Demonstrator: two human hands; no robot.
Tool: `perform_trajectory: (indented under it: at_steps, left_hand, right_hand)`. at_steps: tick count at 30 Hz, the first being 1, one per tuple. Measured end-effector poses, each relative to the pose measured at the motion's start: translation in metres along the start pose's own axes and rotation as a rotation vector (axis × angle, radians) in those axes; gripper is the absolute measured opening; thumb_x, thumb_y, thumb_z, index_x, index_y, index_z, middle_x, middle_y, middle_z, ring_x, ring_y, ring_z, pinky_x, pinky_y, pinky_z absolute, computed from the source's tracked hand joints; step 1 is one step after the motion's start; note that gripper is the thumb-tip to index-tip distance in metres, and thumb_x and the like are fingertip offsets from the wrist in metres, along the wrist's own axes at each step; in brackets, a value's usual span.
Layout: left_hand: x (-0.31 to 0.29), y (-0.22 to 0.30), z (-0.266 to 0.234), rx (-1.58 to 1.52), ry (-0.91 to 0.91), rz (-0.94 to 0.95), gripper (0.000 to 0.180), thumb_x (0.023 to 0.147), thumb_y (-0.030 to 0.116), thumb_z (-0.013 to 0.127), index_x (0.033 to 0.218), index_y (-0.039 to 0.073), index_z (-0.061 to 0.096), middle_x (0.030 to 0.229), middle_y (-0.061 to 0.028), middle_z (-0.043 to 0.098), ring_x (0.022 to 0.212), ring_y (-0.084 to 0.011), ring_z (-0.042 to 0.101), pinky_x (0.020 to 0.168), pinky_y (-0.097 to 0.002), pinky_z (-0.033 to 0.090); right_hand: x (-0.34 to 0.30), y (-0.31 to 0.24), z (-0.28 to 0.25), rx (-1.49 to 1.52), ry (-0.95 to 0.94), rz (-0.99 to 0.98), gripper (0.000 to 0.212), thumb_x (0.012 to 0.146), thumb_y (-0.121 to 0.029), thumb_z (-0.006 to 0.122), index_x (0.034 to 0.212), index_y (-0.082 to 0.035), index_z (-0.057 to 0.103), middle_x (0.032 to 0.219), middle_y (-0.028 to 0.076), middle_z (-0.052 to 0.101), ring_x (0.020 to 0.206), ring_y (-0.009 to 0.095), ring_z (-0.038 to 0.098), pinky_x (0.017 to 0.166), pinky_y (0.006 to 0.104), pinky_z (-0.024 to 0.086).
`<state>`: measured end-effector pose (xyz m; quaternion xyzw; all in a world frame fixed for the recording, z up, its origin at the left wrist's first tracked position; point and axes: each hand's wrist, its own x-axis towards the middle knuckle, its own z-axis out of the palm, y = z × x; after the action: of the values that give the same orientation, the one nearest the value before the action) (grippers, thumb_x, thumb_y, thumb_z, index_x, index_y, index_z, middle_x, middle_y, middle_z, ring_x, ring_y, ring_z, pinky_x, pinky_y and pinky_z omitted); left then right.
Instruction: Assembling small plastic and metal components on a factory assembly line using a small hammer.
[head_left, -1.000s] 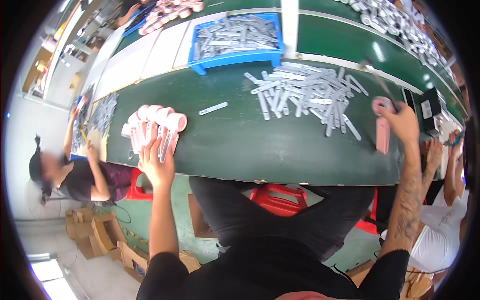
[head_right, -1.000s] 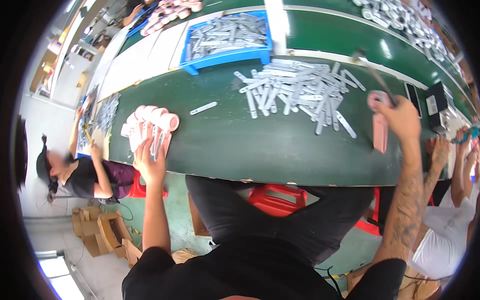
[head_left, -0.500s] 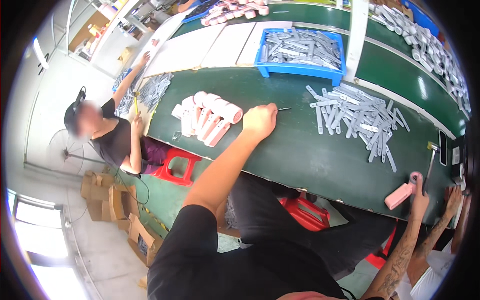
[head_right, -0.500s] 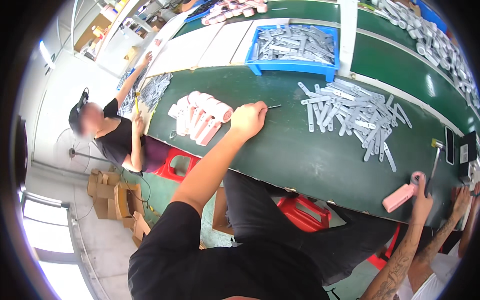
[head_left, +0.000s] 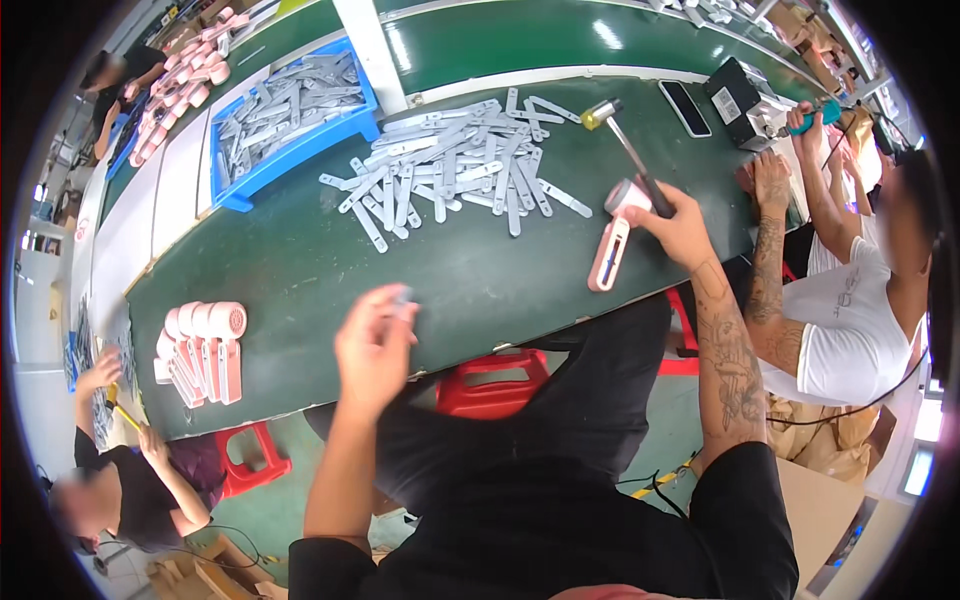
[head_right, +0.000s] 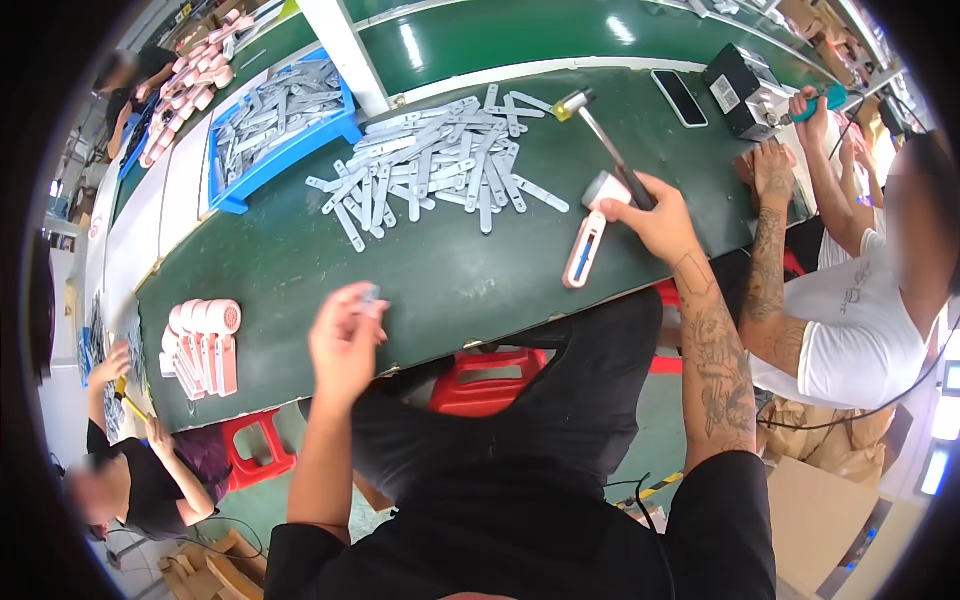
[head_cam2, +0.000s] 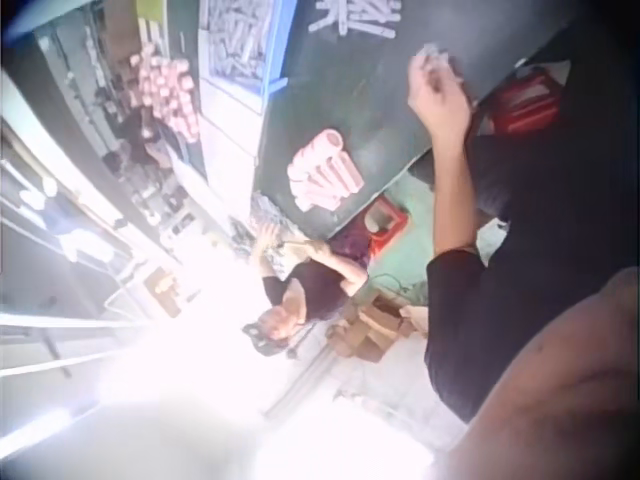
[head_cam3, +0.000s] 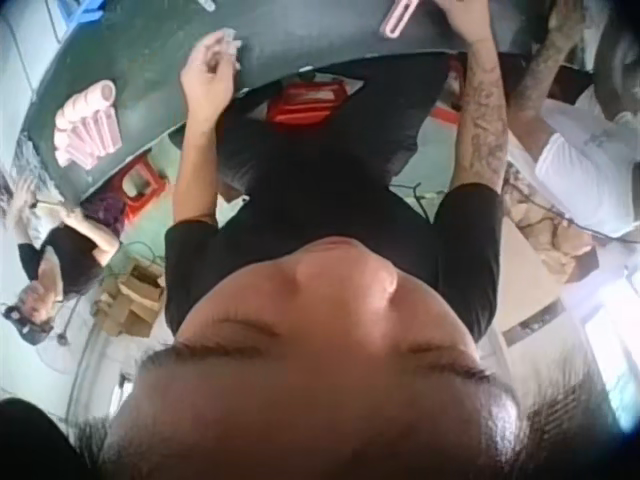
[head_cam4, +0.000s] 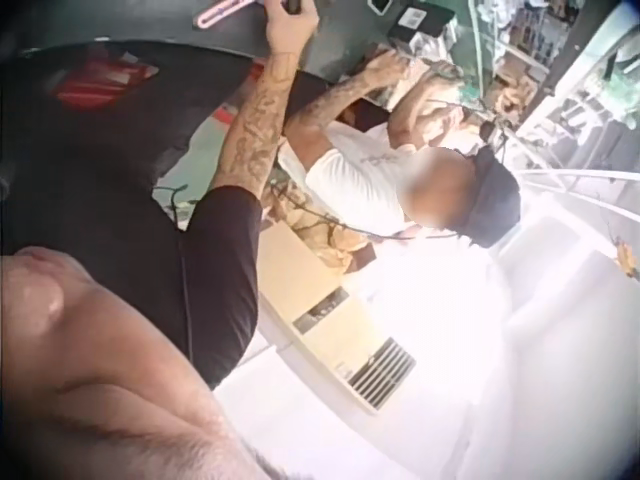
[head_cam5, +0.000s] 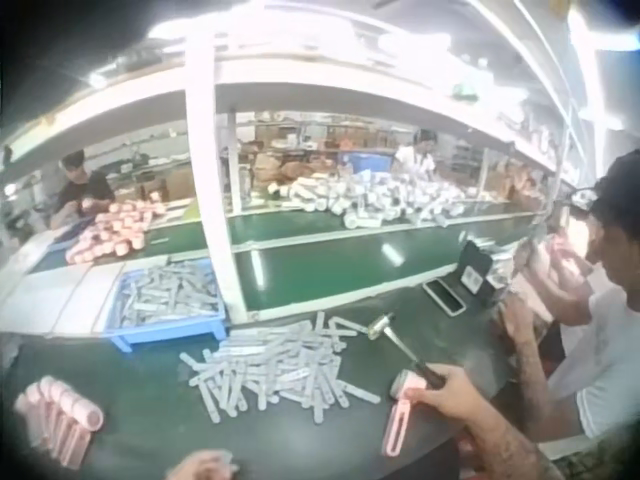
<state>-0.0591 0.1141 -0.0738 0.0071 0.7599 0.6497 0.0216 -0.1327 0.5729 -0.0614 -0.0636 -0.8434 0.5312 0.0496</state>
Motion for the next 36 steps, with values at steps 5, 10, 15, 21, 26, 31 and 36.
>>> perform_trajectory:
  at_steps: [5, 10, 15, 21, 26, 31, 36]
  left_hand:
    - [-0.017, 0.04, 0.061, 0.207, -0.169, 0.315, 0.023, 0.102, -0.003, 0.066, 0.123, 0.001, 0.076, 0.105, -0.015, 0.078, 0.091, -0.0241, 0.076, 0.082, -0.0322, 0.058]
    - [-0.007, 0.031, 0.091, 0.319, -0.032, 0.568, 0.017, 0.095, -0.001, 0.077, 0.111, 0.003, 0.081, 0.093, -0.0127, 0.076, 0.077, -0.0268, 0.073, 0.069, -0.0356, 0.058]
    - [0.007, 0.024, 0.078, 0.453, -0.01, 0.624, 0.018, 0.09, 0.0, 0.081, 0.108, 0.005, 0.082, 0.092, -0.0086, 0.077, 0.076, -0.0275, 0.066, 0.07, -0.0372, 0.056]
    - [0.01, 0.022, 0.07, 0.446, 0.005, 0.598, 0.018, 0.087, 0.002, 0.083, 0.104, 0.006, 0.082, 0.089, -0.0058, 0.071, 0.083, -0.0276, 0.063, 0.071, -0.0395, 0.054]
    - [0.008, 0.02, 0.067, 0.438, -0.006, 0.53, 0.019, 0.087, 0.001, 0.084, 0.105, 0.007, 0.083, 0.091, -0.0062, 0.071, 0.089, -0.027, 0.066, 0.077, -0.0368, 0.055]
    - [0.016, 0.015, 0.06, 0.43, -0.068, 0.542, 0.017, 0.087, 0.003, 0.084, 0.104, 0.006, 0.083, 0.098, -0.008, 0.075, 0.093, -0.0266, 0.07, 0.08, -0.0367, 0.057]
    - [0.013, 0.006, 0.06, 0.321, -0.099, 0.437, 0.013, 0.09, 0.003, 0.084, 0.103, 0.004, 0.082, 0.103, -0.012, 0.08, 0.092, -0.0274, 0.076, 0.08, -0.037, 0.06]
  right_hand:
    - [-0.058, -0.042, 0.041, -0.043, 0.018, 0.102, 0.041, 0.085, -0.021, 0.093, 0.111, 0.003, 0.073, 0.089, 0.005, 0.079, 0.08, 0.01, 0.074, 0.075, 0.0274, 0.058]
    - [-0.102, -0.069, 0.104, -0.145, 0.119, 0.089, 0.056, 0.078, -0.036, 0.096, 0.111, 0.0, 0.07, 0.091, 0.013, 0.078, 0.082, 0.021, 0.076, 0.078, 0.036, 0.06]
    - [-0.106, -0.083, 0.134, -0.237, 0.094, 0.078, 0.059, 0.079, -0.042, 0.094, 0.113, -0.001, 0.068, 0.095, 0.015, 0.077, 0.085, 0.031, 0.077, 0.077, 0.0416, 0.06]
    - [-0.104, -0.089, 0.144, -0.225, 0.06, 0.072, 0.061, 0.079, -0.045, 0.093, 0.113, -0.002, 0.067, 0.095, 0.015, 0.076, 0.086, 0.033, 0.076, 0.077, 0.0434, 0.059]
    - [-0.105, -0.091, 0.146, -0.226, 0.054, 0.076, 0.063, 0.078, -0.047, 0.093, 0.114, -0.002, 0.067, 0.097, 0.015, 0.075, 0.087, 0.033, 0.075, 0.077, 0.0436, 0.059]
    - [-0.11, -0.084, 0.135, -0.214, 0.033, 0.003, 0.05, 0.088, -0.039, 0.087, 0.117, -0.001, 0.07, 0.098, 0.015, 0.075, 0.09, 0.035, 0.075, 0.079, 0.0438, 0.058]
    - [-0.139, -0.082, 0.084, -0.368, 0.006, -0.259, 0.016, 0.103, -0.009, 0.068, 0.117, -0.001, 0.068, 0.097, 0.019, 0.071, 0.089, 0.042, 0.071, 0.08, 0.0443, 0.056]
